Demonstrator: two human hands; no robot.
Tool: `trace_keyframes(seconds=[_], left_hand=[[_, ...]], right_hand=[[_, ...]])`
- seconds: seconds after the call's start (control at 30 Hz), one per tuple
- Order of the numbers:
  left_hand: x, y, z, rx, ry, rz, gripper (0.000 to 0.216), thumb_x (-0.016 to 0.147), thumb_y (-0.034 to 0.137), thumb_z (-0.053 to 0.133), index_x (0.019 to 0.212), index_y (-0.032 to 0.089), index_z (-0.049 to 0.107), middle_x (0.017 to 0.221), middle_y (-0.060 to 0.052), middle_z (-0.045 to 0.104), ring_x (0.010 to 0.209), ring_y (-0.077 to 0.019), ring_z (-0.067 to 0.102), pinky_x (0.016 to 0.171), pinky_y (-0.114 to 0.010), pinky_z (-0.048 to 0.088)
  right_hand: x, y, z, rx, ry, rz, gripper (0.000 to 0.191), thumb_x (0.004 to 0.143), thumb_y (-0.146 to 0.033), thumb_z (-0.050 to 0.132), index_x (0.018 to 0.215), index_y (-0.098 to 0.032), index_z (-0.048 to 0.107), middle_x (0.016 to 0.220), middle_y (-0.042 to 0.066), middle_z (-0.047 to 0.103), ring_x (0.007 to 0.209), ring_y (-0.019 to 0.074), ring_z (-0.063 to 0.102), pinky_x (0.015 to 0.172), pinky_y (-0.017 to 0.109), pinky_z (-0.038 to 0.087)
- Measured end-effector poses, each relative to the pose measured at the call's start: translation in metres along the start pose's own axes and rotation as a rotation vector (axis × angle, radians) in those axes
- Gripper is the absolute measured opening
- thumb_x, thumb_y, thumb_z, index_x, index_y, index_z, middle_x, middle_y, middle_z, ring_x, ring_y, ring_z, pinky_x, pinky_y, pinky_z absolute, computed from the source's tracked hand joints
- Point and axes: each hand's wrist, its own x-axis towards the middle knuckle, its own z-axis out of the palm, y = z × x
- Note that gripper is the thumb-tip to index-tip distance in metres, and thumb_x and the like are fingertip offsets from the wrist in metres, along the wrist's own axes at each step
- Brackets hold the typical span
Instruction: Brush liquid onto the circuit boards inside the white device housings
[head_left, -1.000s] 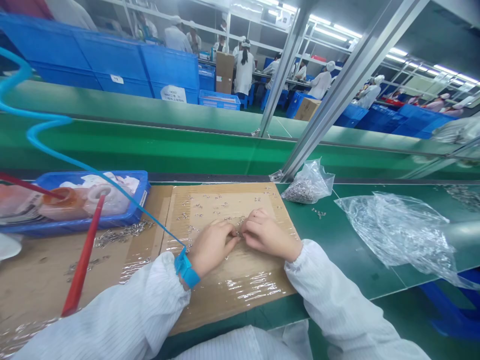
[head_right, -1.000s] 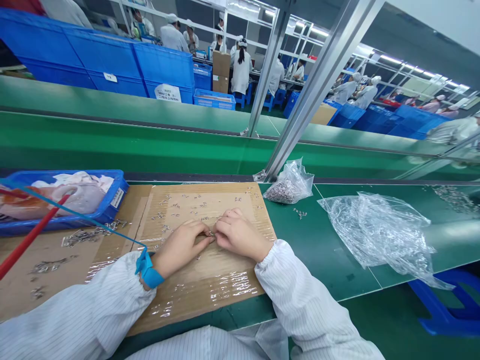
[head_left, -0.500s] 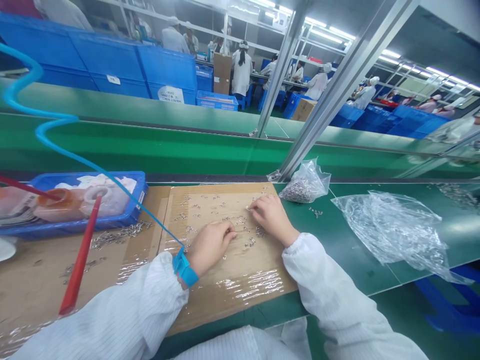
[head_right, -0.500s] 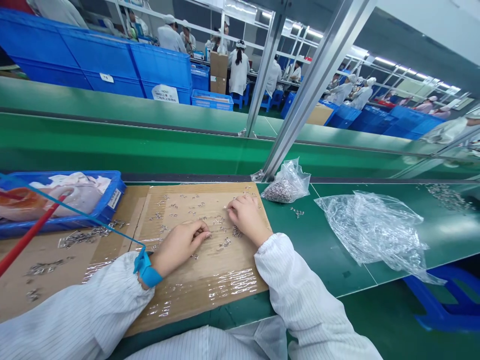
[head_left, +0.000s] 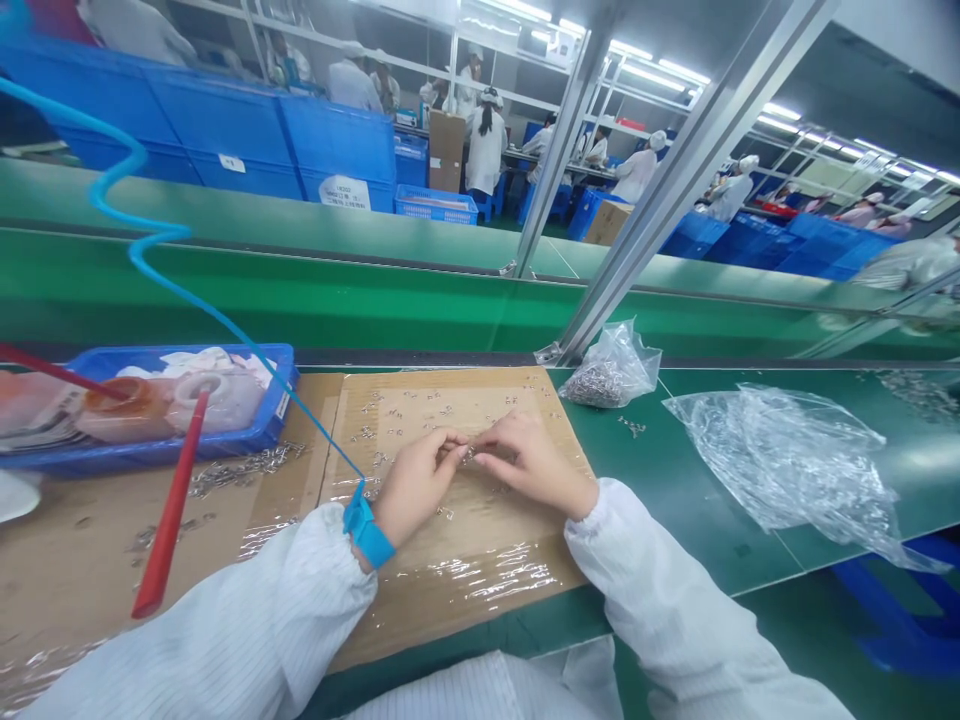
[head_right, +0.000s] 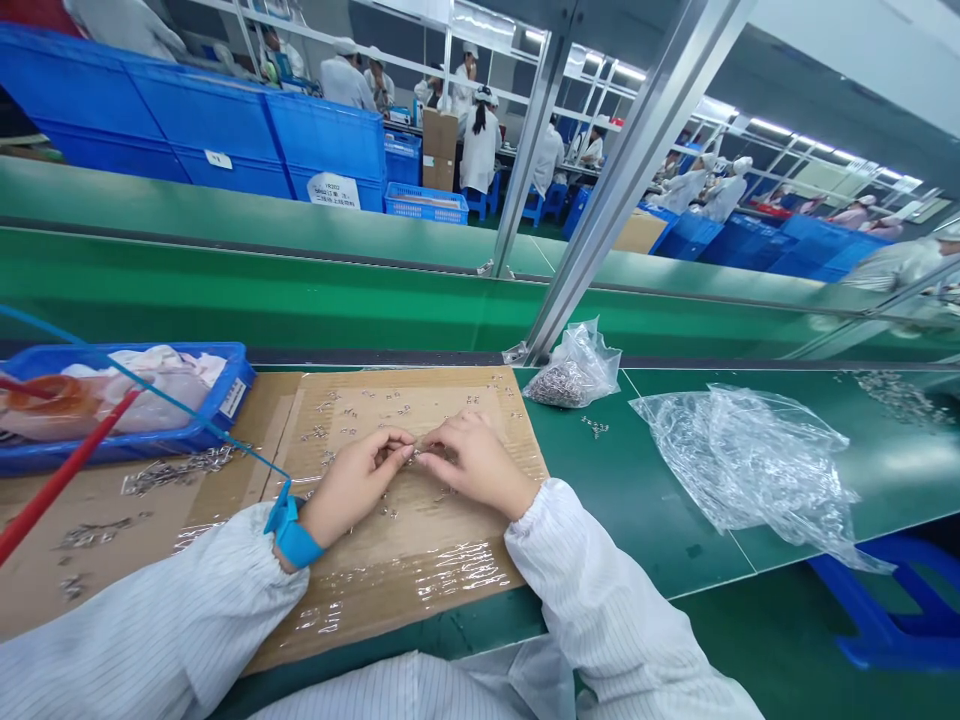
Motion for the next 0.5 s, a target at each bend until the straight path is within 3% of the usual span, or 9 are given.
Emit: trace_keyframes(seconds=[0.13,0.33,0.5], left_hand=[[0.0,0.001,0.0,-0.088,0.026,-0.008,0.02,0.084,0.029,0.051,0.093,0.019,0.065,0.087,-0.003,0.072,0.079,-0.0177,0.065,0.073,-0.029,0.052],[-0.003,0.001,0.002,-0.155,0.071,-0.028,0.025,0.084,0.035,0.054,0.097,0.021,0.07,0.1,-0.003,0.073,0.091,-0.0192,0.066,0.081,-0.029,0.052],[-0.005,0.001,0.001,-0.145,0.08,-0.042,0.023,0.083,0.036,0.055,0.093,0.021,0.07,0.096,-0.002,0.073,0.089,-0.0197,0.066,0.08,-0.029,0.051]], right_hand=[[0.0,-0.001,0.008,0.073,-0.036,0.022,0.017,0.084,-0.035,0.067,0.094,-0.021,0.065,0.081,0.0,0.066,0.084,0.0152,0.054,0.084,0.031,0.035],[0.0,-0.004,0.015,0.113,0.065,0.062,0.008,0.082,-0.027,0.068,0.079,-0.02,0.067,0.071,-0.001,0.066,0.073,0.015,0.056,0.079,0.032,0.037],[-0.001,-0.006,0.014,0.16,0.11,0.072,0.011,0.086,-0.021,0.061,0.077,-0.021,0.068,0.067,-0.001,0.063,0.069,0.014,0.055,0.075,0.03,0.039]])
